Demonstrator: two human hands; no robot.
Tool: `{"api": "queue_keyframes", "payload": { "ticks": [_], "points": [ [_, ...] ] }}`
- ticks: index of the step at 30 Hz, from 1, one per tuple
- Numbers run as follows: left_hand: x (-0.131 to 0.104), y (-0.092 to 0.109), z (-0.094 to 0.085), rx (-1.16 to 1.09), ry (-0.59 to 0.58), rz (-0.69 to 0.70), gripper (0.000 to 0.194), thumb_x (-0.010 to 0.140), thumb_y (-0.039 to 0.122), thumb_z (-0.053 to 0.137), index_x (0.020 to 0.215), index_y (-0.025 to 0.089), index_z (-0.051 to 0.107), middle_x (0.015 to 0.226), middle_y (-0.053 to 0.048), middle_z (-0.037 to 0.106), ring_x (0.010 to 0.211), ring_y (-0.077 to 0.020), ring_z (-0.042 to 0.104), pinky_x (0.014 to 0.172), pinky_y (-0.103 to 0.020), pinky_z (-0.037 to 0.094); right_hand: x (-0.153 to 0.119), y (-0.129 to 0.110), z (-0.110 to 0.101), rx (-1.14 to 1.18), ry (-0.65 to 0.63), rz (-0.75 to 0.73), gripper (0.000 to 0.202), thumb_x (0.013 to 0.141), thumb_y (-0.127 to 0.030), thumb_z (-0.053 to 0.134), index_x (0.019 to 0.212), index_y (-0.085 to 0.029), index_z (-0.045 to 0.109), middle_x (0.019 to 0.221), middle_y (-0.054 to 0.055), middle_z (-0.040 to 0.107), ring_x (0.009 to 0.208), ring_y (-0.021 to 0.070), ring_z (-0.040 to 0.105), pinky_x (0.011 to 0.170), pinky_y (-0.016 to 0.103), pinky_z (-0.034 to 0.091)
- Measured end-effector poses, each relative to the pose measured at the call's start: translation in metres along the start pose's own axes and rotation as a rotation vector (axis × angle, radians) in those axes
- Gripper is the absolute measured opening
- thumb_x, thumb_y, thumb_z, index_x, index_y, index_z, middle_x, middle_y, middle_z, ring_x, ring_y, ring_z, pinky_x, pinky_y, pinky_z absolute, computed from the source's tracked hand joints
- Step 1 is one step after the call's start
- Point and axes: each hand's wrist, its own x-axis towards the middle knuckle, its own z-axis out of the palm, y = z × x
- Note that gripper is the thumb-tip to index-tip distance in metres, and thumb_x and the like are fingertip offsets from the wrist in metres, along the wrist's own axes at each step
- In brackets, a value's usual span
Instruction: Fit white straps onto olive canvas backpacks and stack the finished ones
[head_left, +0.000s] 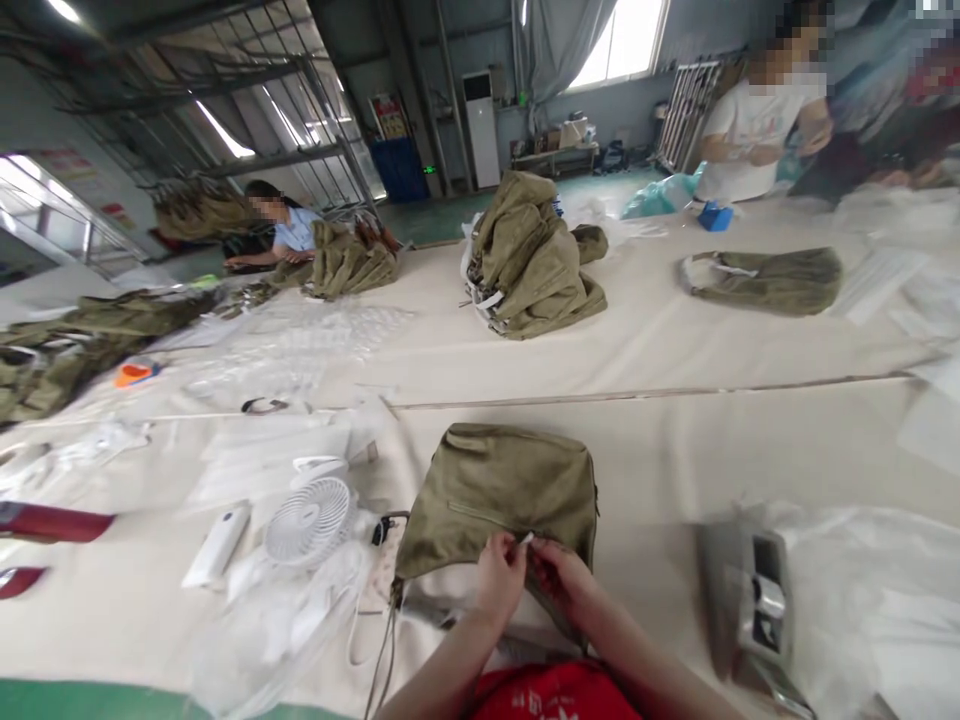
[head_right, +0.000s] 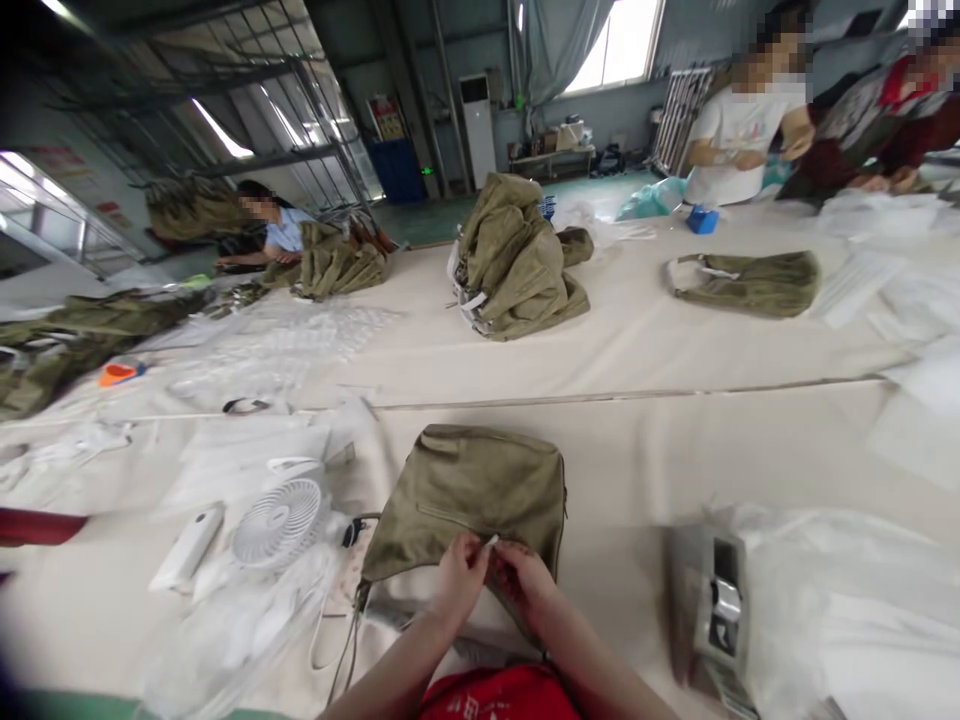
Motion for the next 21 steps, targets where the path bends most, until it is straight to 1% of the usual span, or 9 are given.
{"api": "queue_keyframes", "payload": {
  "ticks": [1,2,4,6,9,12,15,18,21],
  "points": [
    [0.001,0.0,0.0,0.015,-0.034,-0.032,0.021,0.086,0.03,0.052,0.089,0.015,0.066,0.078,-0.008,0.072,0.073,-0.019,0.067,0.07,-0.03,0.051,0.0,0.0,0.0,-0.007,-0.012,-0.007,0.026,0.066,-0.035,0.073,0.062,-0.017,0.055,0.053,-0.003,0.052,0.046,0.0078,0.044,0.045,0.021,0.031],
    [0.002,0.0,0.0,0.022,-0.077,-0.049,0.024,0.087,0.033,0.051,0.082,0.015,0.067,0.077,-0.008,0.072,0.072,-0.0188,0.067,0.069,-0.029,0.05,0.001,0.0,-0.001,-0.014,-0.026,-0.006,0.029,0.065,-0.037,0.074,0.061,-0.017,0.054,0.052,-0.004,0.05,0.045,0.0072,0.042,0.044,0.021,0.029],
    [0.002,0.004,-0.001,0.002,-0.145,-0.03,0.03,0.089,0.035,0.047,0.08,0.016,0.069,0.077,-0.007,0.073,0.073,-0.018,0.067,0.069,-0.028,0.05,0.002,0.0,-0.002,-0.021,-0.044,0.001,0.034,0.063,-0.04,0.076,0.06,-0.016,0.053,0.051,-0.005,0.048,0.043,0.0061,0.039,0.042,0.02,0.026],
    [0.0,0.009,-0.005,-0.023,-0.129,0.031,0.027,0.088,0.032,0.049,0.089,0.018,0.072,0.086,-0.006,0.074,0.081,-0.0179,0.068,0.076,-0.028,0.05,0.003,0.001,-0.002,-0.028,-0.037,0.006,0.035,0.061,-0.042,0.078,0.062,-0.016,0.054,0.05,-0.005,0.047,0.042,0.0056,0.038,0.041,0.021,0.023],
    [-0.005,0.016,-0.011,0.03,-0.037,0.156,0.027,0.088,0.029,0.049,0.101,0.02,0.071,0.098,-0.007,0.074,0.093,-0.0184,0.066,0.086,-0.029,0.05,0.005,0.003,-0.002,-0.043,0.0,-0.003,0.034,0.06,-0.041,0.078,0.066,-0.016,0.056,0.051,-0.005,0.049,0.042,0.0058,0.038,0.041,0.021,0.023],
    [-0.011,0.018,-0.016,0.221,-0.01,0.32,0.031,0.09,0.024,0.045,0.11,0.023,0.069,0.104,-0.007,0.071,0.099,-0.0202,0.063,0.092,-0.034,0.049,0.005,0.004,0.0,-0.059,0.0,-0.023,0.033,0.06,-0.041,0.078,0.065,-0.016,0.056,0.05,-0.005,0.048,0.041,0.0058,0.036,0.041,0.021,0.023],
    [-0.014,0.016,-0.02,0.443,-0.054,0.44,0.039,0.09,0.019,0.042,0.122,0.025,0.063,0.109,-0.008,0.068,0.103,-0.0226,0.06,0.093,-0.037,0.048,0.003,0.003,0.002,-0.054,-0.008,-0.015,0.031,0.062,-0.039,0.077,0.062,-0.016,0.056,0.049,-0.005,0.049,0.041,0.0057,0.036,0.041,0.021,0.025],
    [-0.015,0.016,-0.023,0.553,-0.098,0.471,0.042,0.09,0.017,0.042,0.127,0.026,0.059,0.109,-0.008,0.067,0.103,-0.0232,0.059,0.093,-0.037,0.048,0.0,-0.001,0.004,0.022,0.007,0.031,0.026,0.067,-0.038,0.074,0.065,-0.016,0.059,0.054,-0.002,0.055,0.044,0.0071,0.043,0.043,0.02,0.032],
    [-0.015,0.018,-0.025,0.567,-0.113,0.456,0.04,0.089,0.018,0.044,0.125,0.025,0.06,0.108,-0.008,0.067,0.102,-0.0235,0.059,0.092,-0.036,0.048,-0.001,-0.004,0.005,0.099,0.035,0.072,0.036,0.075,-0.051,0.067,0.071,-0.015,0.063,0.06,0.001,0.06,0.048,0.0086,0.049,0.046,0.02,0.037]
  ]
}}
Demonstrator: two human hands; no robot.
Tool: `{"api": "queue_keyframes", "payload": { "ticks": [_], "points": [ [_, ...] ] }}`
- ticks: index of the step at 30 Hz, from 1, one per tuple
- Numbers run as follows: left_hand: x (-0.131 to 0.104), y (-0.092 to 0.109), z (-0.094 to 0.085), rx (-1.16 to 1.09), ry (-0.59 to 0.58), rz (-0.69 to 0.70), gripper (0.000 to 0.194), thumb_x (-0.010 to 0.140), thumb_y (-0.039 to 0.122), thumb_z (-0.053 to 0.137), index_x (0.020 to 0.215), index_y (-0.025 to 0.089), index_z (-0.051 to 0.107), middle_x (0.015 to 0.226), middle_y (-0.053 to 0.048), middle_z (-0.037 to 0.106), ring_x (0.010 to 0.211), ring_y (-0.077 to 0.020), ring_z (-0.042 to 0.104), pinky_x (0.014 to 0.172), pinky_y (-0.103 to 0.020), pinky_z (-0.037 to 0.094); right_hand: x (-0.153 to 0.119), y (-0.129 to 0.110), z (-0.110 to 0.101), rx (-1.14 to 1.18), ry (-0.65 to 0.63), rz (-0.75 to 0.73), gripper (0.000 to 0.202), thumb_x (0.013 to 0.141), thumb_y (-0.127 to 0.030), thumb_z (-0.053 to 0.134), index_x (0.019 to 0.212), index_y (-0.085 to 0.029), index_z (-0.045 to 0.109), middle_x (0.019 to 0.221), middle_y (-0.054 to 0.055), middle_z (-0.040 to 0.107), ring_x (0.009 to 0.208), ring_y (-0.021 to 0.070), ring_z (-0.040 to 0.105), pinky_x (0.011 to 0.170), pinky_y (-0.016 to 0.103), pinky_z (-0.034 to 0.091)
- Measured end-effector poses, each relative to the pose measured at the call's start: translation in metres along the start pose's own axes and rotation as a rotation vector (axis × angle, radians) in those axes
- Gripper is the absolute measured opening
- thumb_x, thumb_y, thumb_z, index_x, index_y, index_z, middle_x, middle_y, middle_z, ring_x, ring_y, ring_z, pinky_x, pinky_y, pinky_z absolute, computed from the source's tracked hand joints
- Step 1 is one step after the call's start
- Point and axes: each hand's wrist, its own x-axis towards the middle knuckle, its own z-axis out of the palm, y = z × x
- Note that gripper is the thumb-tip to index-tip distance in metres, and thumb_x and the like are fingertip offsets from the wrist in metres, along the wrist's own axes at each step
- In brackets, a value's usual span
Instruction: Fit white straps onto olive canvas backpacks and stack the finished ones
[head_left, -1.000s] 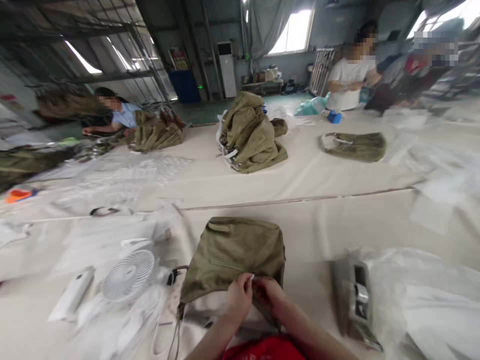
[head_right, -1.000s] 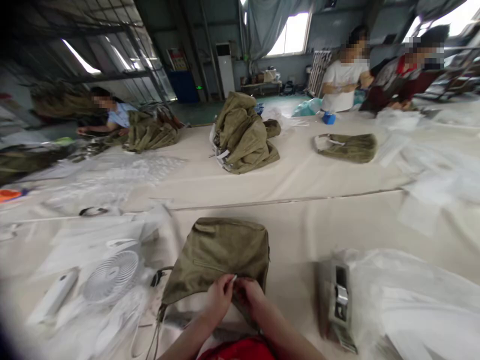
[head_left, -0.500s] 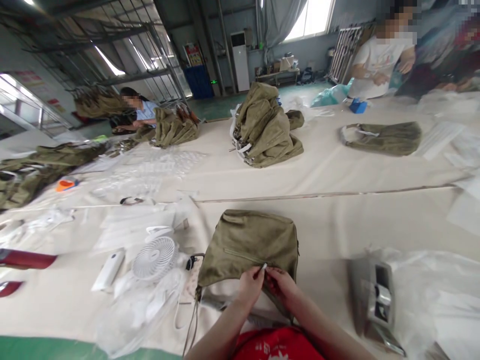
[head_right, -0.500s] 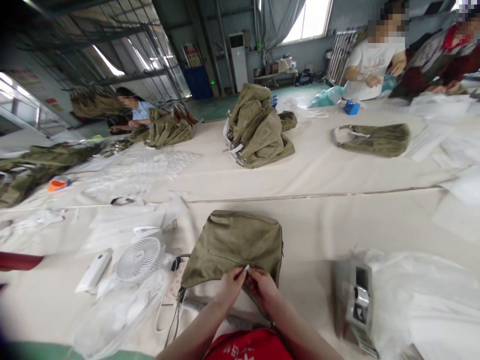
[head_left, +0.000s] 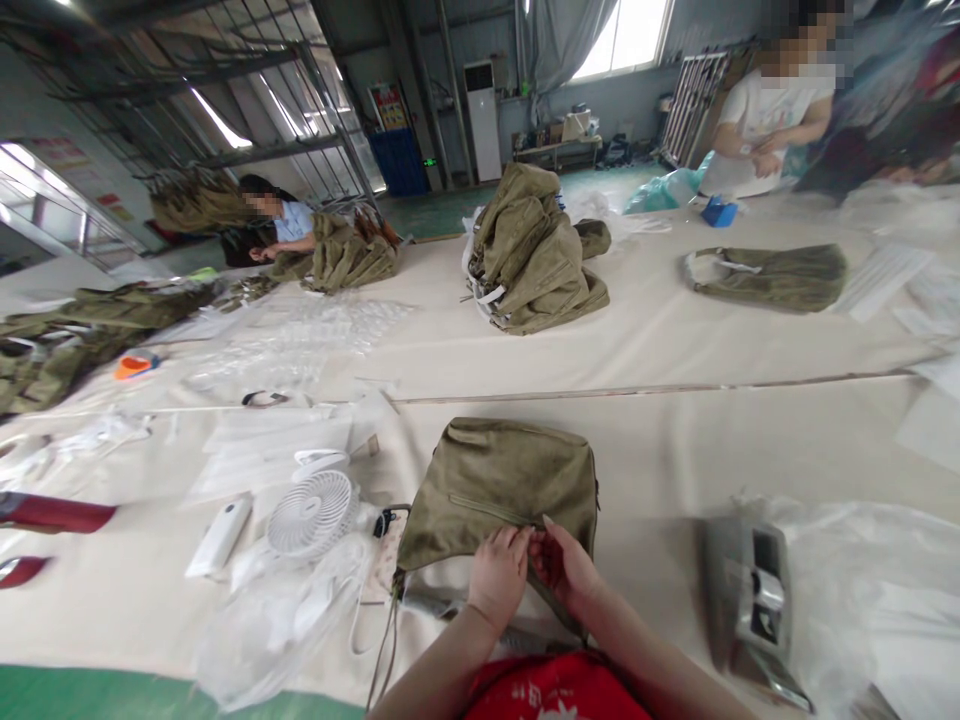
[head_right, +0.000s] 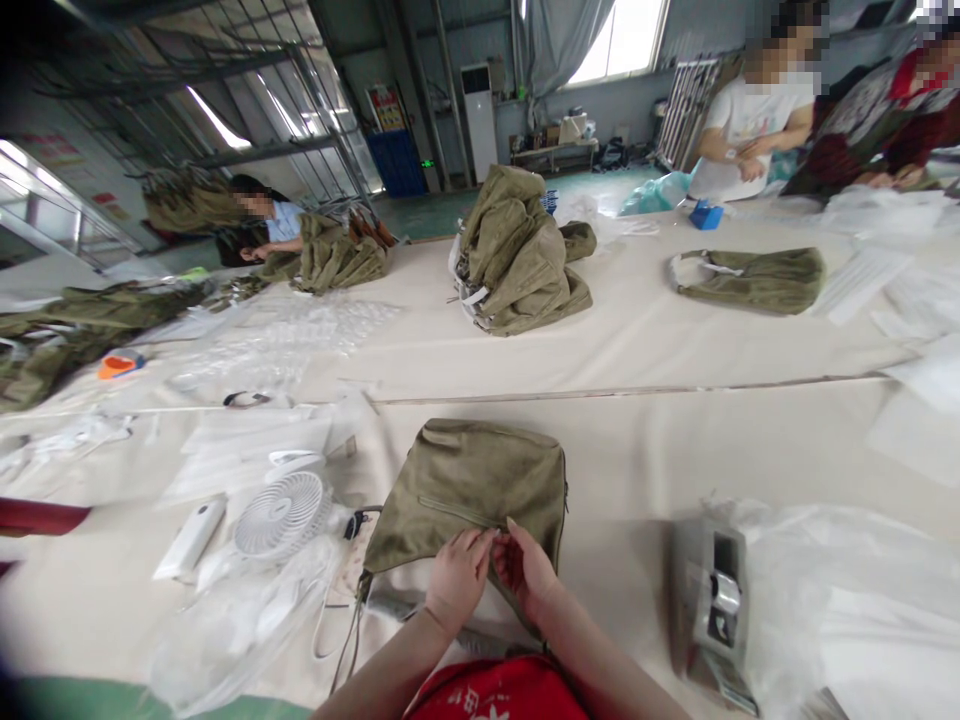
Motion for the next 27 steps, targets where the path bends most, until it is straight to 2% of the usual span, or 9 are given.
{"api": "queue_keyframes", "payload": {
  "ticks": [2,5,7,10,13,17,19,21,27],
  "points": [
    [0.001,0.002,-0.001,-0.049,0.012,-0.024,0.037,0.089,0.017,0.044,0.12,0.024,0.064,0.107,-0.008,0.068,0.102,-0.0235,0.06,0.092,-0.037,0.048,0.001,0.0,0.0,-0.049,0.002,-0.012,0.044,0.073,-0.059,0.067,0.069,-0.015,0.062,0.057,0.0,0.058,0.046,0.0084,0.047,0.044,0.02,0.034],
    [0.004,0.005,0.0,-0.27,0.082,-0.128,0.03,0.089,0.02,0.045,0.105,0.021,0.07,0.102,-0.008,0.071,0.099,-0.0219,0.063,0.092,-0.036,0.048,0.005,0.004,-0.001,-0.173,-0.016,-0.092,0.048,0.06,-0.059,0.078,0.06,-0.016,0.056,0.047,-0.004,0.049,0.041,0.0064,0.038,0.04,0.02,0.026],
    [0.008,0.006,0.004,-0.543,0.086,-0.271,0.026,0.088,0.025,0.048,0.097,0.02,0.073,0.095,-0.008,0.073,0.091,-0.0197,0.065,0.087,-0.033,0.05,0.005,0.006,-0.001,-0.178,-0.041,-0.127,0.048,0.054,-0.057,0.082,0.061,-0.016,0.057,0.048,-0.005,0.049,0.042,0.0059,0.036,0.041,0.02,0.025],
    [0.015,0.004,0.012,-1.03,0.007,-0.542,0.026,0.082,0.033,0.059,0.093,0.016,0.074,0.078,-0.006,0.073,0.073,-0.0164,0.066,0.072,-0.028,0.053,0.005,0.008,-0.003,-0.148,-0.093,-0.128,0.047,0.053,-0.056,0.082,0.068,-0.016,0.063,0.057,-0.001,0.057,0.049,0.0076,0.044,0.048,0.02,0.032],
    [0.019,0.001,0.018,-1.33,0.0,-0.683,0.03,0.07,0.037,0.071,0.089,0.013,0.074,0.069,-0.004,0.069,0.061,-0.0123,0.062,0.062,-0.025,0.05,0.003,0.008,-0.006,-0.202,-0.089,-0.116,0.045,0.056,-0.058,0.078,0.069,-0.017,0.064,0.06,0.0,0.058,0.05,0.0082,0.044,0.048,0.021,0.032],
    [0.02,-0.002,0.021,-1.353,0.048,-0.721,0.032,0.062,0.04,0.078,0.081,0.014,0.073,0.065,-0.002,0.067,0.057,-0.0107,0.059,0.061,-0.024,0.05,0.0,0.006,-0.014,-0.332,0.065,-0.11,0.041,0.058,-0.056,0.073,0.065,-0.017,0.061,0.052,-0.002,0.052,0.043,0.009,0.04,0.041,0.023,0.026],
    [0.02,-0.002,0.022,-1.297,0.052,-0.724,0.03,0.064,0.041,0.076,0.079,0.015,0.073,0.064,-0.001,0.067,0.058,-0.0114,0.06,0.061,-0.024,0.05,-0.002,0.004,-0.016,-0.378,0.19,-0.14,0.037,0.058,-0.052,0.072,0.065,-0.017,0.061,0.049,-0.003,0.05,0.042,0.0101,0.04,0.04,0.024,0.025],
    [0.019,-0.003,0.024,-1.246,0.049,-0.698,0.028,0.067,0.041,0.073,0.08,0.016,0.072,0.065,-0.002,0.068,0.059,-0.0124,0.061,0.062,-0.024,0.051,-0.003,0.002,-0.014,-0.388,0.248,-0.176,0.035,0.059,-0.05,0.072,0.065,-0.017,0.061,0.048,-0.003,0.049,0.041,0.0106,0.041,0.041,0.025,0.026],
    [0.014,0.001,0.031,-1.092,0.052,-0.543,0.023,0.075,0.036,0.06,0.08,0.016,0.07,0.073,-0.005,0.071,0.067,-0.0163,0.064,0.064,-0.027,0.052,0.002,0.009,0.005,-0.266,0.047,-0.172,0.041,0.059,-0.055,0.074,0.061,-0.016,0.059,0.047,-0.004,0.047,0.041,0.008,0.035,0.042,0.024,0.026]
  ]
}}
